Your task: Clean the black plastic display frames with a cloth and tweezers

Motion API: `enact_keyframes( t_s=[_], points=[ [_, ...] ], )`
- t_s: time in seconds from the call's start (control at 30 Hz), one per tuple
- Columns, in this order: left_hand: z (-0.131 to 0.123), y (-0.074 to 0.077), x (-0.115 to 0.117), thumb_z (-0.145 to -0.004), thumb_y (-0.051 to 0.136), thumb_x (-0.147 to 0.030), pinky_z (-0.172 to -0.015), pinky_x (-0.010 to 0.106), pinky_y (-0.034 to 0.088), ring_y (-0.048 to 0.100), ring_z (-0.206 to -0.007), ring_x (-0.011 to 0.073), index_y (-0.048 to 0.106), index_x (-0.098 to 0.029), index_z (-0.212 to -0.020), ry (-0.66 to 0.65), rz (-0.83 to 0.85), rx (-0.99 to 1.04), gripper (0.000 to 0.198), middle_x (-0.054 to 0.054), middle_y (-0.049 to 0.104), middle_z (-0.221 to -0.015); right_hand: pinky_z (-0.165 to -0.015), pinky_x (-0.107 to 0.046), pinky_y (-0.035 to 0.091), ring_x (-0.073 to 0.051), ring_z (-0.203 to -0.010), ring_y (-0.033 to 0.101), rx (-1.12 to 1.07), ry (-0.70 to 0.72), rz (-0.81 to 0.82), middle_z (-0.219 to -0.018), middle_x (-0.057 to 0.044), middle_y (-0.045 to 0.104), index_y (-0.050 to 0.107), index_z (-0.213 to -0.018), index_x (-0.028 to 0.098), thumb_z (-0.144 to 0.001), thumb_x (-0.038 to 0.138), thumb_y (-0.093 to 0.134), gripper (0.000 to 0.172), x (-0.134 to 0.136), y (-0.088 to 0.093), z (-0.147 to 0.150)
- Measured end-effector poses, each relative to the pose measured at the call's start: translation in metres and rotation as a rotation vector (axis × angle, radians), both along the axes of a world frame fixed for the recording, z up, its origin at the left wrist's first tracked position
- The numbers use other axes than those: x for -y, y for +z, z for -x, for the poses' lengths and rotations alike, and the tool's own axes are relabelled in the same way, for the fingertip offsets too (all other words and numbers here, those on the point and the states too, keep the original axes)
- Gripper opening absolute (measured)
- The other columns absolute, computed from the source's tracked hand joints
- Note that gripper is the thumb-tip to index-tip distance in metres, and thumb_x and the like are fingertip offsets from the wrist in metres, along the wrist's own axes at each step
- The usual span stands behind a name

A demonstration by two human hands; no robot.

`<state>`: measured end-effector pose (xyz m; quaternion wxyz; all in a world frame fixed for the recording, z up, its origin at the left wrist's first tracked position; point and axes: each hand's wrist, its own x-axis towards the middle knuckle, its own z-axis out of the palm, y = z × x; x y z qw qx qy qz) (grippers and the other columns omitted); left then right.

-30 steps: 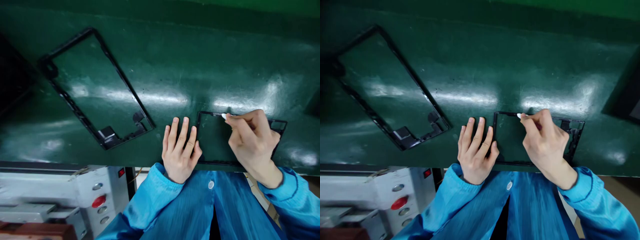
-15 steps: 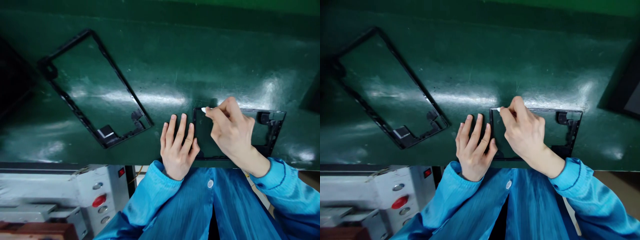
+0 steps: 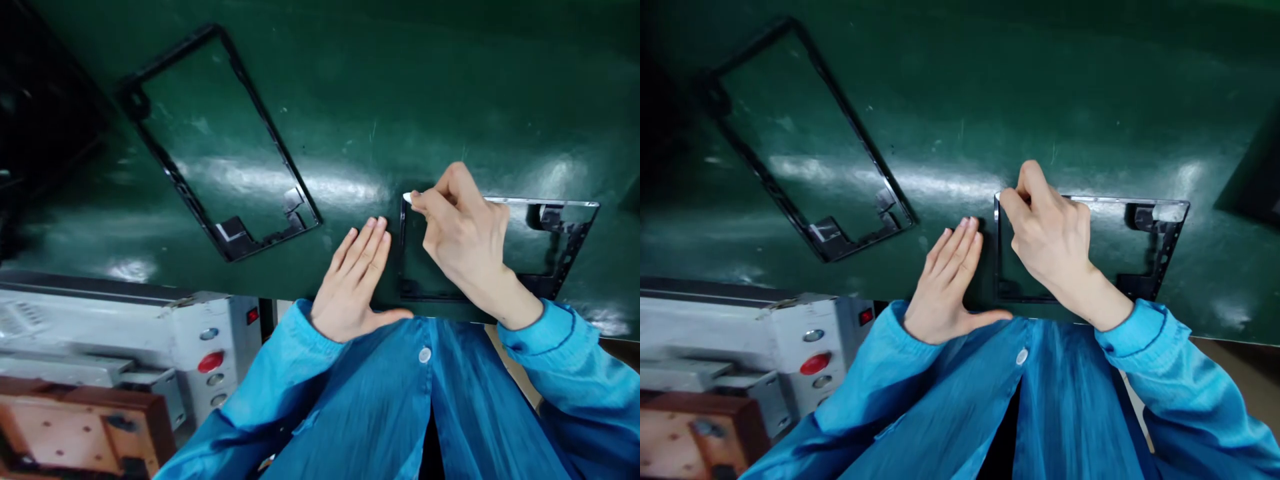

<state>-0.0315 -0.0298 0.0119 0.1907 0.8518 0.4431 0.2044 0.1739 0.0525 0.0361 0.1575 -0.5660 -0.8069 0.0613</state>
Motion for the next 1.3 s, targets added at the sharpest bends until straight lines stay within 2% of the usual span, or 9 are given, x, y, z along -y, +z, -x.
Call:
enact_keyframes(
  t_s=[0.13,0.27,0.43,0.53,0.67,0.93,1.03,1.2,1.3],
  points=[
    [0.004,0.002,-0.025,-0.088,0.064,-0.090,-0.145,0.052,0.019,0.025,-0.171,0.0378,0.014,-0.010,-0.179,-0.014,0.104,-0.011,0.131,0.022,0.028,-0.181,-0.053,-0.030,0.018,-0.010,-0.065,0.049,0.010,0.008,-0.052,-0.090,-0.004,0.063,0.069,-0.082,0.016,-0.107,0.009,0.052,0.031,-0.001,-0.001,0.000],
    [0.001,0.005,-0.045,-0.087,0.064,-0.091,-0.146,0.053,0.016,0.028,-0.170,0.0365,0.035,-0.019,-0.174,-0.057,0.264,-0.010,0.116,0.012,0.033,-0.181,-0.052,-0.029,0.017,-0.009,-0.065,0.052,0.036,0.044,-0.111,-0.090,-0.004,0.065,0.070,-0.084,0.016,-0.105,0.007,0.055,0.028,0.001,-0.003,0.000],
    [0.001,0.002,-0.046,-0.083,0.067,-0.091,-0.147,0.054,0.008,0.026,-0.171,0.0382,0.035,-0.015,-0.174,-0.067,0.283,0.031,0.122,0.013,0.032,-0.181,-0.053,-0.030,0.017,-0.009,-0.066,0.053,-0.005,0.044,-0.035,-0.092,-0.004,0.063,0.069,-0.088,0.017,-0.111,0.011,0.052,0.029,0.003,-0.003,0.000],
    [0.002,0.000,-0.045,-0.089,0.066,-0.087,-0.146,0.055,0.011,0.027,-0.171,0.0375,0.039,-0.018,-0.172,-0.052,0.302,0.016,0.111,0.011,0.034,-0.181,-0.053,-0.030,0.017,-0.009,-0.065,0.051,-0.017,0.061,-0.007,-0.091,-0.004,0.061,0.068,-0.088,0.018,-0.110,0.011,0.051,0.029,0.004,-0.002,-0.001],
    [0.002,0.000,-0.045,-0.094,0.062,-0.084,-0.146,0.055,0.016,0.030,-0.170,0.0371,0.036,-0.017,-0.173,-0.078,0.216,0.039,0.107,0.013,0.034,-0.180,-0.051,-0.030,0.016,-0.009,-0.063,0.048,0.013,0.084,-0.043,-0.089,-0.003,0.063,0.072,-0.088,0.017,-0.106,0.007,0.054,0.027,0.009,0.000,-0.004],
    [-0.003,0.008,-0.048,-0.086,0.067,-0.090,-0.146,0.057,0.009,0.029,-0.170,0.0390,0.058,-0.019,-0.159,0.025,0.409,0.081,0.102,0.007,0.038,-0.179,-0.052,-0.030,0.021,-0.009,-0.063,0.041,-0.080,0.182,-0.011,-0.089,-0.002,0.064,0.074,-0.088,0.017,-0.106,0.004,0.054,0.029,0.035,0.004,-0.013],
    [-0.003,0.007,-0.047,-0.084,0.067,-0.092,-0.146,0.056,0.011,0.029,-0.169,0.0395,0.055,-0.020,-0.162,0.004,0.370,0.063,0.106,0.007,0.039,-0.179,-0.051,-0.030,0.023,-0.010,-0.063,0.043,-0.103,0.222,0.014,-0.087,-0.001,0.063,0.074,-0.088,0.016,-0.109,0.006,0.052,0.032,0.048,0.007,-0.016],
    [0.000,0.002,-0.043,-0.096,0.060,-0.082,-0.145,0.057,0.015,0.029,-0.170,0.0384,0.034,-0.016,-0.173,-0.087,0.182,-0.051,0.105,0.014,0.033,-0.181,-0.055,-0.029,0.035,-0.010,-0.066,0.053,-0.155,0.294,0.104,-0.087,-0.002,0.065,0.075,-0.091,0.015,-0.111,0.006,0.051,0.032,0.072,0.012,-0.021],
    [0.000,0.002,-0.042,-0.097,0.061,-0.077,-0.145,0.056,0.016,0.029,-0.170,0.0378,0.033,-0.017,-0.173,-0.073,0.189,-0.059,0.101,0.014,0.033,-0.181,-0.056,-0.028,0.039,-0.011,-0.067,0.055,-0.149,0.317,0.118,-0.087,-0.002,0.065,0.076,-0.092,0.014,-0.110,0.005,0.052,0.032,0.080,0.013,-0.023]
  ],
)
